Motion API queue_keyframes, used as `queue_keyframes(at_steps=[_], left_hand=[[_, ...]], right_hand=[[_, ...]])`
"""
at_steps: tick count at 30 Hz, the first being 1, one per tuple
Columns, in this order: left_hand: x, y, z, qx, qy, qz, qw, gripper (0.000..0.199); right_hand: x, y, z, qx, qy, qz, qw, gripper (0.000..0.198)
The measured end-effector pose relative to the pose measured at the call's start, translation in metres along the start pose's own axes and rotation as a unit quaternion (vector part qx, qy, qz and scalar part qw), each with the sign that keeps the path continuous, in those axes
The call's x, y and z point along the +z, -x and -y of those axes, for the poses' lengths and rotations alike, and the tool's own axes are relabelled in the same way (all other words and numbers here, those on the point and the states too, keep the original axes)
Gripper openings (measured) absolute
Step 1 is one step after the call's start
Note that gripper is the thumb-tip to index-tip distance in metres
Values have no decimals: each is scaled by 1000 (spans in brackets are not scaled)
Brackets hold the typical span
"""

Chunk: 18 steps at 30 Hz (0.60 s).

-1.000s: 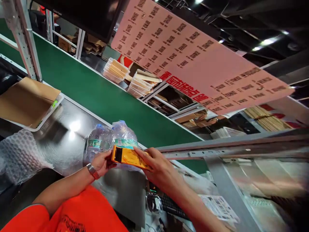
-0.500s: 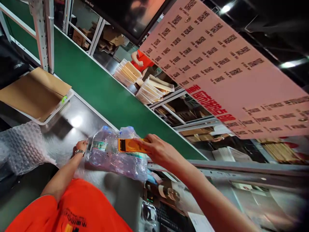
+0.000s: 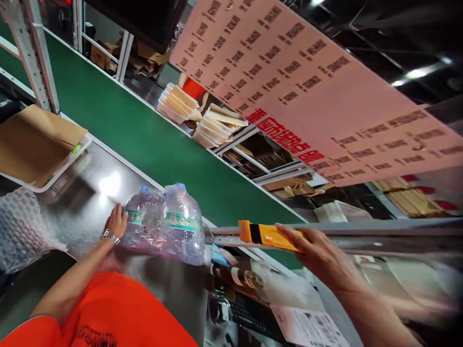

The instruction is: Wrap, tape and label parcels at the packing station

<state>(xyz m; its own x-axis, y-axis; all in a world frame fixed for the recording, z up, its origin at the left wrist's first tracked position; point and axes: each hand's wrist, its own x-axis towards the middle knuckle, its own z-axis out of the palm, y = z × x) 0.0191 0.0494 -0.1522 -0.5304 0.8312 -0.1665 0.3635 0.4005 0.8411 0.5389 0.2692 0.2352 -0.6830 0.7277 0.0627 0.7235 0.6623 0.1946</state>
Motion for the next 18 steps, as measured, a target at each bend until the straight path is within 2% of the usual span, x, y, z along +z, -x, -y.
queue_keyframes(at_steps=[3,6,9,11,13,16,18], left_hand=[[26,27,-32,162,1,26,986,76],[45,43,-55,235,-41,29,971,85],[48,44,-61,239,-79,21,968,88],[44,40,-61,233,-91,28,968,85],[41,37,-63,216,-98,29,971,84],[43,38,-73,205,-90,21,974,85],[48,40,-85,215,-73,37,973,88]], right_hand=[[49,20,-5,6,12,49,999,55],[102,7,30,11,11,115,993,55],[141,-30,74,-17,7,168,986,55],[156,-54,95,-12,15,211,977,54],[164,-69,106,18,38,244,969,44],[167,-66,107,75,70,242,965,23],[166,-53,103,108,72,224,966,28]])
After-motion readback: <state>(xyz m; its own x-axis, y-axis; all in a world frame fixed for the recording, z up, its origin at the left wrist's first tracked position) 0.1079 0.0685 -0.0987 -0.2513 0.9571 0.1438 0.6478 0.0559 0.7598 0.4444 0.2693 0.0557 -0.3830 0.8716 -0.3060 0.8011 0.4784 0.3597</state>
